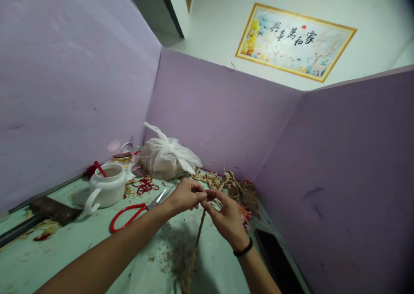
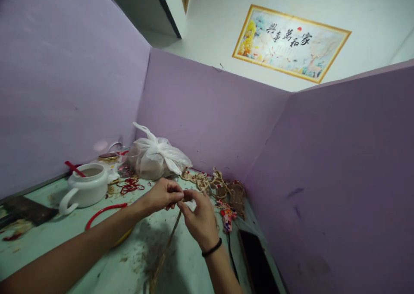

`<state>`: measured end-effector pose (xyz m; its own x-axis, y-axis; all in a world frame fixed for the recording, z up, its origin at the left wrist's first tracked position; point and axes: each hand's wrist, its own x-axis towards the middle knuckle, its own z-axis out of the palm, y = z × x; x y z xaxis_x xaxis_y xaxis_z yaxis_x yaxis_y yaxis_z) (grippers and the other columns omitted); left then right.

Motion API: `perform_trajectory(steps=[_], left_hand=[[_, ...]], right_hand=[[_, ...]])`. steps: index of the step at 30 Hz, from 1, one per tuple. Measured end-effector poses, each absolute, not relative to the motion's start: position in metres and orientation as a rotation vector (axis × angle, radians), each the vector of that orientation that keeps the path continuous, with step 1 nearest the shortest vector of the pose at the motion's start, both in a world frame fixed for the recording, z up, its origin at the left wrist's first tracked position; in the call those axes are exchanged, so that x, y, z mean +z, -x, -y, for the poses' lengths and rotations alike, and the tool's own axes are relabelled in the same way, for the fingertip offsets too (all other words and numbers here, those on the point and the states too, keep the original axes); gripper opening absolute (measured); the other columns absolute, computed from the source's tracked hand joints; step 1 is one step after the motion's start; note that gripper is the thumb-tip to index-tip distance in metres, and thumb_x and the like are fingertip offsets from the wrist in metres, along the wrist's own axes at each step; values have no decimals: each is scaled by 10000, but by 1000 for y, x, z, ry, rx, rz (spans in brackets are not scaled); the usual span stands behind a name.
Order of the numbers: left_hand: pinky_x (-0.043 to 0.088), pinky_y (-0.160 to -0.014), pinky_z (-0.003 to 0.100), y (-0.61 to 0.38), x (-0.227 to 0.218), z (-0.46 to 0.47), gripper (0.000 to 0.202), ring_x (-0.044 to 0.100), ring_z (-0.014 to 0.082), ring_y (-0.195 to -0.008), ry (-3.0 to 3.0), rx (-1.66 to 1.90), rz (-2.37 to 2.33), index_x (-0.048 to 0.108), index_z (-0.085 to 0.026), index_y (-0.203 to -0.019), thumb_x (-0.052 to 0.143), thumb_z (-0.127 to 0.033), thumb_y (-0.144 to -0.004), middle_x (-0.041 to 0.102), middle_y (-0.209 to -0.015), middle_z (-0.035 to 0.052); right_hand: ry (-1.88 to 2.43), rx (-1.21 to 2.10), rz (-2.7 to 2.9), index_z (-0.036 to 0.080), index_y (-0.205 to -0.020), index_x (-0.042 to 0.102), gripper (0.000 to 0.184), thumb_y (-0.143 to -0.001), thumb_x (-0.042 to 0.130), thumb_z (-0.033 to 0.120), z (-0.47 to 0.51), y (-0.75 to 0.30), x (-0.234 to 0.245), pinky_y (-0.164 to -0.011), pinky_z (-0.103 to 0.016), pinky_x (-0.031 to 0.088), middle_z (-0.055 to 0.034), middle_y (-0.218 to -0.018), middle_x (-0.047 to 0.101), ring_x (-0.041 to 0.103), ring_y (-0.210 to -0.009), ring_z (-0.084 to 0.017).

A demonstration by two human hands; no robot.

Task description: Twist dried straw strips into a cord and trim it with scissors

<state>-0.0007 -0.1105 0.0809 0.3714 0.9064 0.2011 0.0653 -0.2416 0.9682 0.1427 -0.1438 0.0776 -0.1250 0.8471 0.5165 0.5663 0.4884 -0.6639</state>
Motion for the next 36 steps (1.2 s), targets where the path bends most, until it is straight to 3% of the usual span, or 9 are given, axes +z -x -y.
perform_trajectory(steps=[8,14,20,30,36], left_hand=[[346,-363,183,12,73,92,130,450,76,-386,-1396,1133,-940,532,-125,-641,552,-252,-628,492,-444,-31],[385,-521,206,17,78,96,130,519,105,-569,-1933,1203,-1168,627,-137,-675,568,-239,-620,594,-606,5],[349,-521,215,13,78,104,198,533,119,-559,-2214,976,-1377,666,-153,-636,469,-169,-624,637,-604,29],[304,-482,227,16,72,100,166,533,143,-545,-2344,795,-1571,640,-165,-595,481,-179,-549,639,-601,63],[281,-469,229,11,61,95,116,510,136,-531,-2272,893,-1681,602,-175,-569,498,-221,-544,616,-575,47]], right_hand=[[1143,461,1727,164,-742,629,100,-677,589,229,117,-133,61,-682,-301,450,-48,-739,663,588,-708,-179],[1178,420,1675,167,-728,659,98,-664,600,209,115,-136,57,-641,-290,453,-56,-735,683,601,-682,-179],[1200,348,1751,184,-669,651,72,-690,583,189,119,-129,54,-600,-276,434,-35,-663,674,595,-624,-167],[1102,74,1919,173,-634,611,144,-683,524,70,119,-119,47,-648,-301,414,-44,-634,637,561,-637,-171],[1088,-20,1951,179,-642,597,197,-661,481,21,119,-119,45,-705,-319,405,-51,-674,632,550,-700,-182]])
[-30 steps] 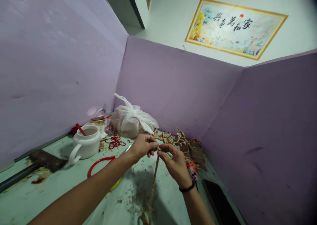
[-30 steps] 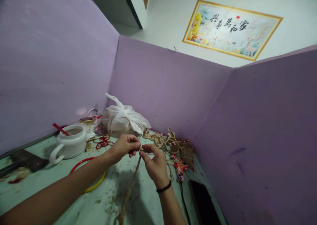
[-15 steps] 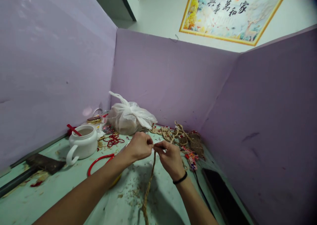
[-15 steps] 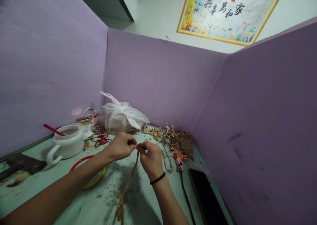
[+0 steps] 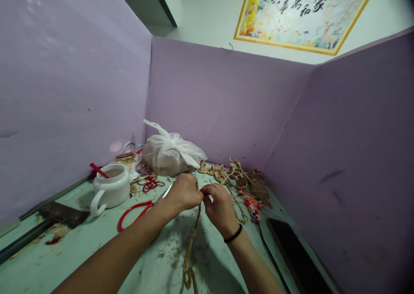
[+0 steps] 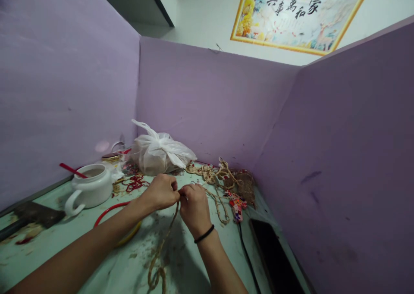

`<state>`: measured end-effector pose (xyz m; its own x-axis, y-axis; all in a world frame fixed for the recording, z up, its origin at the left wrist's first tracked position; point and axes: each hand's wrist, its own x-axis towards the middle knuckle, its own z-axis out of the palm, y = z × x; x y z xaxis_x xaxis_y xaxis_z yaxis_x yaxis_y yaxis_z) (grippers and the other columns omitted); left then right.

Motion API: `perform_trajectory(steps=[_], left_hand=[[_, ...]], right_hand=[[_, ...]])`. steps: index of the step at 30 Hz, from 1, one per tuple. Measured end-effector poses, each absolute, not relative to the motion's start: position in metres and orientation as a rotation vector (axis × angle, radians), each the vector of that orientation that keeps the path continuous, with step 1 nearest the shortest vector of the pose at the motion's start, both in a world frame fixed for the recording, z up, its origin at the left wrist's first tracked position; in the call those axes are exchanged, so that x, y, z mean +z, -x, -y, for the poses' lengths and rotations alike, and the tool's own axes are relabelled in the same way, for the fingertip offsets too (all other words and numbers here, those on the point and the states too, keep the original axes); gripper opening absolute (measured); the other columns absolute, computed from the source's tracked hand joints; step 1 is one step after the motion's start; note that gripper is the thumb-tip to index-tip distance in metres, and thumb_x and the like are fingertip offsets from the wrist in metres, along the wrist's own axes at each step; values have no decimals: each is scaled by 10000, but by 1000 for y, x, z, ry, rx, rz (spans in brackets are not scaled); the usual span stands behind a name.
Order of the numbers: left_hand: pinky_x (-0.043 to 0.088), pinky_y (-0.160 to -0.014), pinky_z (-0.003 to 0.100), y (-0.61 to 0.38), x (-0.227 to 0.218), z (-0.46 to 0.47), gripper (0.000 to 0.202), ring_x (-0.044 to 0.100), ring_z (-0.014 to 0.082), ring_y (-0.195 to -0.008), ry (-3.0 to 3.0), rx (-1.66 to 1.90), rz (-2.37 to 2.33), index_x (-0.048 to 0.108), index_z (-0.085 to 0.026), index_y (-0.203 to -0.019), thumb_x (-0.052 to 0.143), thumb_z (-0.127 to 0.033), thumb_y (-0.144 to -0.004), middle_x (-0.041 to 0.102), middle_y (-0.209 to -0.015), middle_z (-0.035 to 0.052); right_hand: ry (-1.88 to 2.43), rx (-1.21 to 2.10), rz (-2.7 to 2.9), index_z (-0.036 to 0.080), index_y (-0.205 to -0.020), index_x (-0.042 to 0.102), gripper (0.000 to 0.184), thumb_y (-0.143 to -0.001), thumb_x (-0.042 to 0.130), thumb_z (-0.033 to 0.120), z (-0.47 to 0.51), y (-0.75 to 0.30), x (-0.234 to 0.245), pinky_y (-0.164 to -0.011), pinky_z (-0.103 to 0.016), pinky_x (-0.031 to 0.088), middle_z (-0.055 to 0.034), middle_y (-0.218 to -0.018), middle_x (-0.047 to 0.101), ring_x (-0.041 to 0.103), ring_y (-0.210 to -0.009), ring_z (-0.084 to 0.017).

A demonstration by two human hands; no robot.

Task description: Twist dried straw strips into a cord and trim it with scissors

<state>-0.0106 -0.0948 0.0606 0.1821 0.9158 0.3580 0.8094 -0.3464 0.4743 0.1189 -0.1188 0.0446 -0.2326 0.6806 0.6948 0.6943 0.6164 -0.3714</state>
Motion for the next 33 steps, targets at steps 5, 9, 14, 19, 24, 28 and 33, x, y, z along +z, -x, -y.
perform_trajectory(steps=[5,9,14,19,24,28,33], left_hand=[[291,-482,231,6,59,93,130,513,135,-551,-2197,909,-1752,612,-167,-579,512,-244,-550,626,-607,58],[303,-479,223,6,67,91,151,513,131,-540,-2127,824,-1791,625,-145,-571,540,-265,-536,621,-579,61],[310,-444,204,21,78,82,104,499,116,-492,-2026,827,-1746,609,-133,-540,547,-211,-512,585,-500,29],[341,-390,189,43,84,73,38,482,106,-389,-1715,913,-1517,540,-134,-521,516,-163,-523,500,-382,-9],[230,-295,148,45,79,73,87,400,55,-313,-1235,977,-1023,492,-145,-636,530,-208,-589,548,-490,-10],[248,-310,138,32,67,79,213,381,28,-311,-936,764,-802,498,-154,-842,547,-303,-698,632,-678,57],[171,-291,109,11,58,93,190,344,-2,-313,-873,664,-846,512,-117,-825,580,-252,-708,625,-691,62]], right_hand=[[1138,-46,1949,168,-635,600,191,-650,485,16,119,-119,44,-711,-325,399,-57,-663,626,546,-690,-185],[1165,-72,1957,173,-622,593,162,-654,514,36,120,-119,47,-715,-324,397,-56,-652,620,544,-687,-185],[1158,28,1952,180,-616,597,117,-675,554,88,126,-124,58,-703,-313,400,-37,-648,626,547,-670,-172],[1125,326,1863,182,-664,621,68,-690,564,156,126,-135,67,-643,-277,429,-30,-680,651,574,-669,-160],[1166,405,1710,175,-687,630,68,-677,567,196,116,-143,67,-610,-270,445,-35,-680,659,586,-645,-159],[1191,367,1739,178,-673,624,57,-676,571,197,115,-146,63,-618,-270,435,-29,-677,655,579,-644,-155],[1212,261,1774,177,-690,603,57,-695,549,159,113,-148,56,-637,-269,431,-25,-693,649,577,-659,-153]])
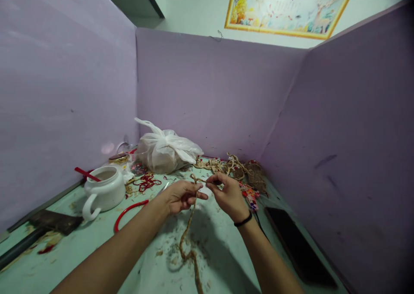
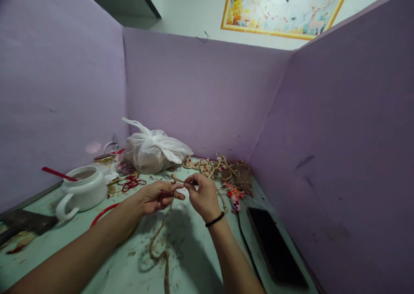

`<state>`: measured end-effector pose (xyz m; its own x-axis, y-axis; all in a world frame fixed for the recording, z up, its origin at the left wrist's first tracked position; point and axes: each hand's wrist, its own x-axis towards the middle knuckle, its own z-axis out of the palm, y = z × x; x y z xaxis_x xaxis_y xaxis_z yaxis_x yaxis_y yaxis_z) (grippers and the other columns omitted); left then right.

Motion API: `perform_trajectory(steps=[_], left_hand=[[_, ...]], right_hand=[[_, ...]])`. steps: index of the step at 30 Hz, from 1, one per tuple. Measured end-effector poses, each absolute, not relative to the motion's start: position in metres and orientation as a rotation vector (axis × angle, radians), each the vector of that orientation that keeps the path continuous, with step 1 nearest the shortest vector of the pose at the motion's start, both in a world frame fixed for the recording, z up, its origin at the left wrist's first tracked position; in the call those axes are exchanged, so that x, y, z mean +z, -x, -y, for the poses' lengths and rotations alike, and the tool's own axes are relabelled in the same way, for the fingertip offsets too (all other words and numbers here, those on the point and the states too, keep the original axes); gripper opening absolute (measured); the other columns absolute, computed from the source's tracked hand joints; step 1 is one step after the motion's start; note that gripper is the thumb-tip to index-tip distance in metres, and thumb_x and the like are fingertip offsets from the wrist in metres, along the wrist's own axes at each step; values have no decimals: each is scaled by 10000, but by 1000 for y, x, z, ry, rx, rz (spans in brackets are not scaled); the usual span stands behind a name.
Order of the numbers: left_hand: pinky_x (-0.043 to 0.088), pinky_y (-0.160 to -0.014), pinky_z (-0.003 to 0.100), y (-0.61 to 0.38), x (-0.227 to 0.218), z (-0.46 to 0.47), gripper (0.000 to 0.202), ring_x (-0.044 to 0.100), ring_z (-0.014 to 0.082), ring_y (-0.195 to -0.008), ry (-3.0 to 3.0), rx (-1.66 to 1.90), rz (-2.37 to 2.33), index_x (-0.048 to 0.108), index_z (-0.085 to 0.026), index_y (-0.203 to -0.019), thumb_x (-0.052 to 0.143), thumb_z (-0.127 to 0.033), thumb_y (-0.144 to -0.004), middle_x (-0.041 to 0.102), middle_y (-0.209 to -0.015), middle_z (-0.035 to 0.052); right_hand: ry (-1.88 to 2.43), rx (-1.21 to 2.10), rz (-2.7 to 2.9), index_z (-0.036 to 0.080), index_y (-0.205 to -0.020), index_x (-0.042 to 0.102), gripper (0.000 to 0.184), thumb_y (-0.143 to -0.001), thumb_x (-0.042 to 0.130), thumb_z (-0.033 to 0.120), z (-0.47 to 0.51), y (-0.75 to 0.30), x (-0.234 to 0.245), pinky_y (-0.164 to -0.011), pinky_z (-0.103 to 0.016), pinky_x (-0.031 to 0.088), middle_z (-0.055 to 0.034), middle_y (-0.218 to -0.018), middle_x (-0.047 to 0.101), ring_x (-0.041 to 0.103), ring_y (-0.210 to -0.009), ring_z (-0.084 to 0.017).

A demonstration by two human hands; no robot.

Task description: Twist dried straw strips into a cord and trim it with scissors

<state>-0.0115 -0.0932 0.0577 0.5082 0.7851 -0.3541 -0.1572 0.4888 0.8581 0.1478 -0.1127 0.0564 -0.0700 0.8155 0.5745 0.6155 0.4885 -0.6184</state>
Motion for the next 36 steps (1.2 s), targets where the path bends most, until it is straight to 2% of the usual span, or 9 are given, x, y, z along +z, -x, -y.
perform_trajectory(steps=[6,10,18,22,25,29,32,34,36], left_hand=[[72,-266,138,34,63,104,187,196,-5,-239,-924,722,-868,527,-100,-706,475,-267,-771,537,-483,-6],[65,-263,145,43,54,128,192,160,1,-227,-922,528,-702,542,-108,-656,487,-276,-733,507,-404,-5],[85,-247,182,16,33,167,334,224,36,-209,-1140,329,-661,489,-146,-501,619,-446,-572,402,-292,-40],[72,-248,183,19,29,163,345,215,36,-211,-1170,332,-697,480,-152,-508,599,-464,-595,400,-286,-45],[70,-251,176,21,40,162,355,194,25,-211,-1142,459,-649,471,-154,-544,589,-477,-631,397,-296,-52],[122,-262,143,19,54,150,277,200,11,-224,-983,731,-570,438,-172,-660,512,-428,-736,450,-387,-63],[139,-260,135,16,41,132,213,249,16,-227,-865,750,-654,427,-165,-681,446,-347,-791,496,-441,-40],[152,-264,132,16,26,123,191,287,17,-239,-822,775,-703,449,-148,-691,416,-295,-808,522,-477,-16],[165,-268,135,18,15,118,175,309,17,-247,-803,780,-713,475,-134,-711,406,-263,-809,544,-516,-1]], right_hand=[[1229,-202,1817,181,-780,627,146,-743,498,124,90,-179,37,-702,-326,443,-76,-771,662,590,-739,-196],[1094,-364,2107,202,-824,648,212,-784,457,120,71,-193,38,-891,-395,389,-47,-679,658,589,-634,-161],[716,-224,2450,243,-816,628,319,-723,401,39,49,-171,60,-985,-395,340,5,-694,657,612,-696,-120],[697,-193,2529,226,-774,635,314,-698,423,8,42,-162,64,-987,-387,339,11,-657,650,613,-677,-114],[769,-130,2416,239,-745,642,255,-747,452,69,31,-160,92,-1001,-404,312,31,-658,637,605,-698,-103],[774,-117,2045,225,-872,624,201,-822,433,186,11,-155,130,-1003,-549,170,37,-848,619,559,-963,-150],[938,-232,2047,177,-988,587,263,-738,534,115,23,-146,115,-993,-607,96,-71,-1066,591,458,-1118,-263],[1108,-155,1978,143,-1042,552,401,-650,595,78,48,-140,86,-967,-610,184,-157,-1160,535,446,-1116,-324],[1210,132,1801,151,-1007,547,372,-640,576,91,81,-135,56,-907,-517,355,-168,-1100,561,505,-1046,-295]])
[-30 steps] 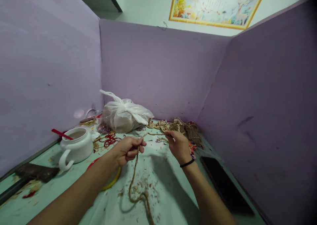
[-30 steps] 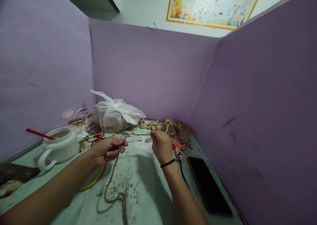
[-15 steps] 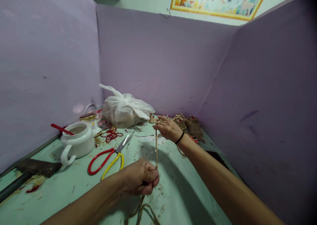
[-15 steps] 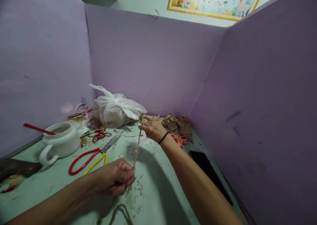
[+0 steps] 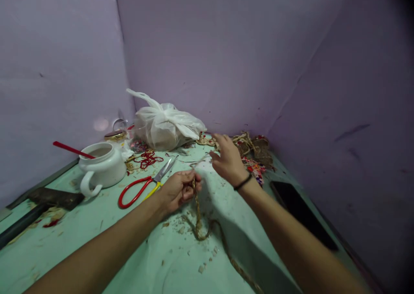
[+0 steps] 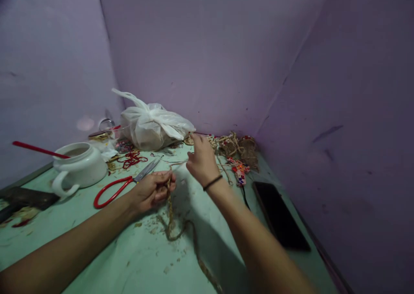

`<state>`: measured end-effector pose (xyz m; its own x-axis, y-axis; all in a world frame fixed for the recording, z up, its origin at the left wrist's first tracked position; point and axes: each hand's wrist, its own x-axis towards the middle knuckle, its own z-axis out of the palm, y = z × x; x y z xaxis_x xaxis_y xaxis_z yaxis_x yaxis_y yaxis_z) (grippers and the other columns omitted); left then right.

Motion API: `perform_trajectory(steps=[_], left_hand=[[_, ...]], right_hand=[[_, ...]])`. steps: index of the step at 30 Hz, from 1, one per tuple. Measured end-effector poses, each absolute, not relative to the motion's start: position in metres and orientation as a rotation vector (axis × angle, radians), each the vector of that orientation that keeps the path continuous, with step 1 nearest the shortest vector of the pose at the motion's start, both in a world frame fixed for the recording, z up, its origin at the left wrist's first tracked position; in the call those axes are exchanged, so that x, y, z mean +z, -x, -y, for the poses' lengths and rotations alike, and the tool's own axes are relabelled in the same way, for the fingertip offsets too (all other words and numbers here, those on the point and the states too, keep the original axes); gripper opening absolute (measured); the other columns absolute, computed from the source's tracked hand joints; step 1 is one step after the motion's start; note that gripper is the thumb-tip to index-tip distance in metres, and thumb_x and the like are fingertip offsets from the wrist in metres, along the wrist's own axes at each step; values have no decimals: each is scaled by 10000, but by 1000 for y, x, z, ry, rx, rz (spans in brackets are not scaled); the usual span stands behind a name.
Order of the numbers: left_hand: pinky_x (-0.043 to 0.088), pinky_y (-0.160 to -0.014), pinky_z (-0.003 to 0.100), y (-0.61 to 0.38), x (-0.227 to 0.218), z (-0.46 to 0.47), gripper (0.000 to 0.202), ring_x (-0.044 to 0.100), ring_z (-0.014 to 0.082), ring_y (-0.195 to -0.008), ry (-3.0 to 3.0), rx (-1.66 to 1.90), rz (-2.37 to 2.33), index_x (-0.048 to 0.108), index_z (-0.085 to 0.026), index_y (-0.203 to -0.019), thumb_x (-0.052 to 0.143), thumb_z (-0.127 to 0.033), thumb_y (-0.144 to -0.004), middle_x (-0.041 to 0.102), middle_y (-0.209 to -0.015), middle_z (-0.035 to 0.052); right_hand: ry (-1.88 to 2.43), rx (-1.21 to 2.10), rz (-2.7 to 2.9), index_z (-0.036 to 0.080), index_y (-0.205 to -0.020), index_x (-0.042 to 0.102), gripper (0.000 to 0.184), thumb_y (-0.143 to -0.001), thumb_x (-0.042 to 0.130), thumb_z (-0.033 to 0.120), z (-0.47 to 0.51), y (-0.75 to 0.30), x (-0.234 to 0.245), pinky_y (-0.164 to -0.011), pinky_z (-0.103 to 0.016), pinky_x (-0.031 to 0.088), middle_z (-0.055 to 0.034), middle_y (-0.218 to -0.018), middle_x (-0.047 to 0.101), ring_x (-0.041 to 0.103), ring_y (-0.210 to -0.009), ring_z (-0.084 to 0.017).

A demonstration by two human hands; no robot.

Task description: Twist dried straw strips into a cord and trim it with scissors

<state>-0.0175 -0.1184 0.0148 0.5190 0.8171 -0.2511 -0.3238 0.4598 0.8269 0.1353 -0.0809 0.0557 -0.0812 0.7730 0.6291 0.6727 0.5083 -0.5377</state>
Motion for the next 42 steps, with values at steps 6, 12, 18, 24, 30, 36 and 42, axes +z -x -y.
perform_trajectory(steps=[6,12,18,24,30,36,42], left_hand=[[184,-288,135,20,13,123,161,342,22,-268,-819,798,-682,509,-123,-727,425,-239,-799,541,-515,-9],[164,-313,143,20,16,126,160,334,-12,-321,-934,853,-745,564,-99,-800,552,-238,-723,581,-697,11],[154,-326,143,24,10,129,215,350,-5,-361,-924,861,-793,578,-95,-806,642,-209,-635,535,-626,-16],[217,-341,134,22,10,131,222,396,10,-391,-951,922,-805,581,-103,-810,643,-244,-650,549,-603,-14],[313,-405,157,17,14,129,230,453,37,-448,-1045,902,-839,567,-110,-846,586,-273,-684,576,-696,17],[409,-646,283,66,38,119,305,564,185,-750,-2038,661,-1736,565,-160,-993,465,-281,-731,609,-910,84],[409,-667,285,114,30,121,371,558,226,-833,-2226,-163,-1937,524,-169,-1012,476,-213,-647,596,-934,98]], right_hand=[[1084,1541,1142,167,-799,530,164,-746,495,319,169,-122,22,-642,-317,503,-85,-790,650,630,-672,-168],[1032,1824,952,142,-735,528,238,-639,658,317,197,-114,20,-477,-187,434,-17,-615,628,556,-449,-76],[1166,1998,1002,139,-642,499,315,-532,729,324,205,-121,15,-381,-190,388,-13,-521,611,528,-379,-95],[995,1969,893,113,-755,581,295,-552,745,250,204,-117,18,-546,-204,440,-67,-736,658,600,-589,-107],[982,1847,721,110,-757,583,280,-549,747,200,198,-112,14,-562,-241,481,-40,-660,647,592,-529,-106],[1009,1699,582,103,-718,582,284,-506,762,158,194,-119,10,-489,-220,474,-35,-602,639,572,-469,-98],[1027,1614,577,112,-725,585,293,-506,765,184,192,-119,10,-442,-226,456,-32,-592,634,564,-451,-110]])
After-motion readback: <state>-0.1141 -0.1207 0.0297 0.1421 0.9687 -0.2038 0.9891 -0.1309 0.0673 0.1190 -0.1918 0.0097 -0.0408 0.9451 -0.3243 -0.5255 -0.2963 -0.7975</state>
